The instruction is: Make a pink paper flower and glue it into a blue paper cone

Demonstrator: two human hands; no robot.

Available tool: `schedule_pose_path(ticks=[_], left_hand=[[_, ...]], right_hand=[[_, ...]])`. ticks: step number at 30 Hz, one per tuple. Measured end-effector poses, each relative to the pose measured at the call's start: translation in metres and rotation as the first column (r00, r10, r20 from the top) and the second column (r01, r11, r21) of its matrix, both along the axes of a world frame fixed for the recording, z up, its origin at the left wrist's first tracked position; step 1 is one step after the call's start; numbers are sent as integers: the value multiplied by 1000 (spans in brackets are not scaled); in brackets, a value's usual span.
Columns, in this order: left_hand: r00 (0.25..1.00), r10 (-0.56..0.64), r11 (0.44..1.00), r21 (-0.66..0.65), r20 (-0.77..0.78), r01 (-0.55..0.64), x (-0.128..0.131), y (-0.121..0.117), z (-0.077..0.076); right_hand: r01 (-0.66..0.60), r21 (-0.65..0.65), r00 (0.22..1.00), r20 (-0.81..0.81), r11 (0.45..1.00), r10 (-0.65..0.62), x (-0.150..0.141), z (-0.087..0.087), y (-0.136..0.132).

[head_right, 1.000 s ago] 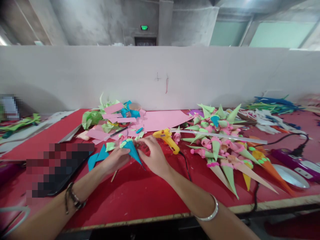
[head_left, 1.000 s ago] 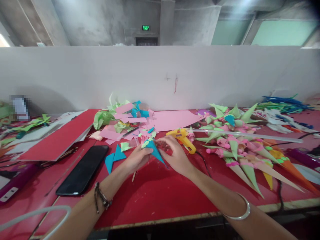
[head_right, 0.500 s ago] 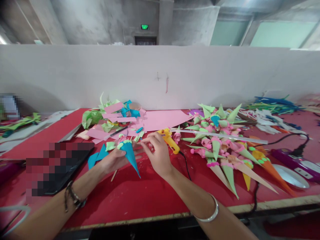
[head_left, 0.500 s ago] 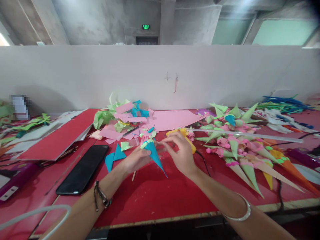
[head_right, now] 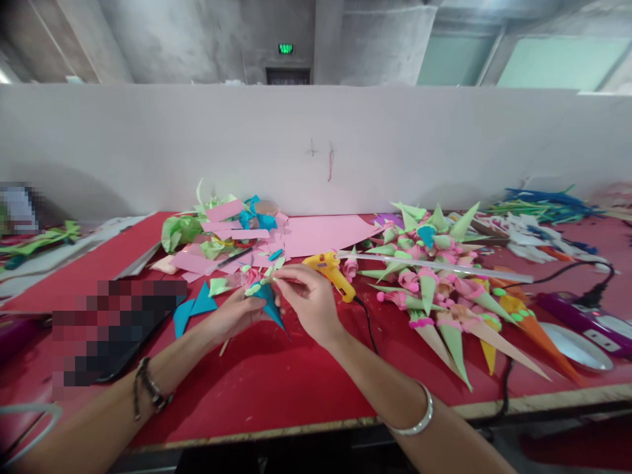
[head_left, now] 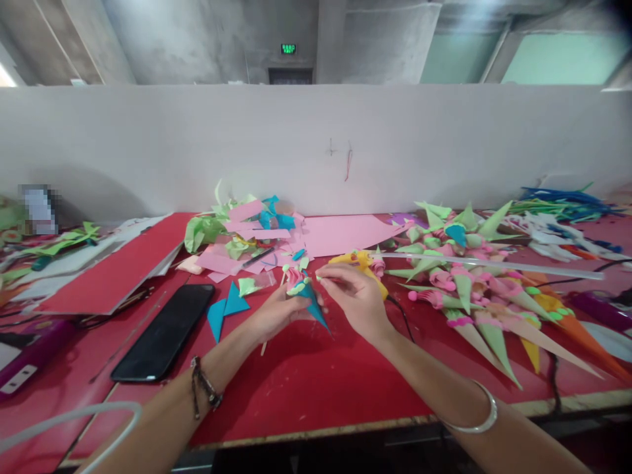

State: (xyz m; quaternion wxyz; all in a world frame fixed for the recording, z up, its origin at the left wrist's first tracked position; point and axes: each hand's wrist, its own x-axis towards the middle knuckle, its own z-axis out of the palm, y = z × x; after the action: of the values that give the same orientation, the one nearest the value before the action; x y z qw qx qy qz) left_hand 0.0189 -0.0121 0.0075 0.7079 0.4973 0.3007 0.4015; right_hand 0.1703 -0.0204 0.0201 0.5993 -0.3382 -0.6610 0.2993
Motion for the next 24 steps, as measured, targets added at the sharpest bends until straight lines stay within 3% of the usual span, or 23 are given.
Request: schedule_pose_path(ticks=[5,10,15,21,24], left_hand=[[999,13,1000,23,-49,-12,3,-2,-1],[996,-37,994,102,-75,44,4,-2,-2],[987,-1,986,164,-162,28,3,-2,-1],[957,37,980,199,-287,22,0,-3,4],[961,-17,979,192,-278,73,-2,-4,7]], right_hand=[[-91,-17,996,18,996,92,-1,2,-4],[-92,-20,993,77,996,94,0,1,-4],[-136,-79,986,85,988,142,0,1,-5],[-262,-197,963,13,945,270,0,-1,-4],[-355,-261,935,-98,898,341,-1,-1,-3]])
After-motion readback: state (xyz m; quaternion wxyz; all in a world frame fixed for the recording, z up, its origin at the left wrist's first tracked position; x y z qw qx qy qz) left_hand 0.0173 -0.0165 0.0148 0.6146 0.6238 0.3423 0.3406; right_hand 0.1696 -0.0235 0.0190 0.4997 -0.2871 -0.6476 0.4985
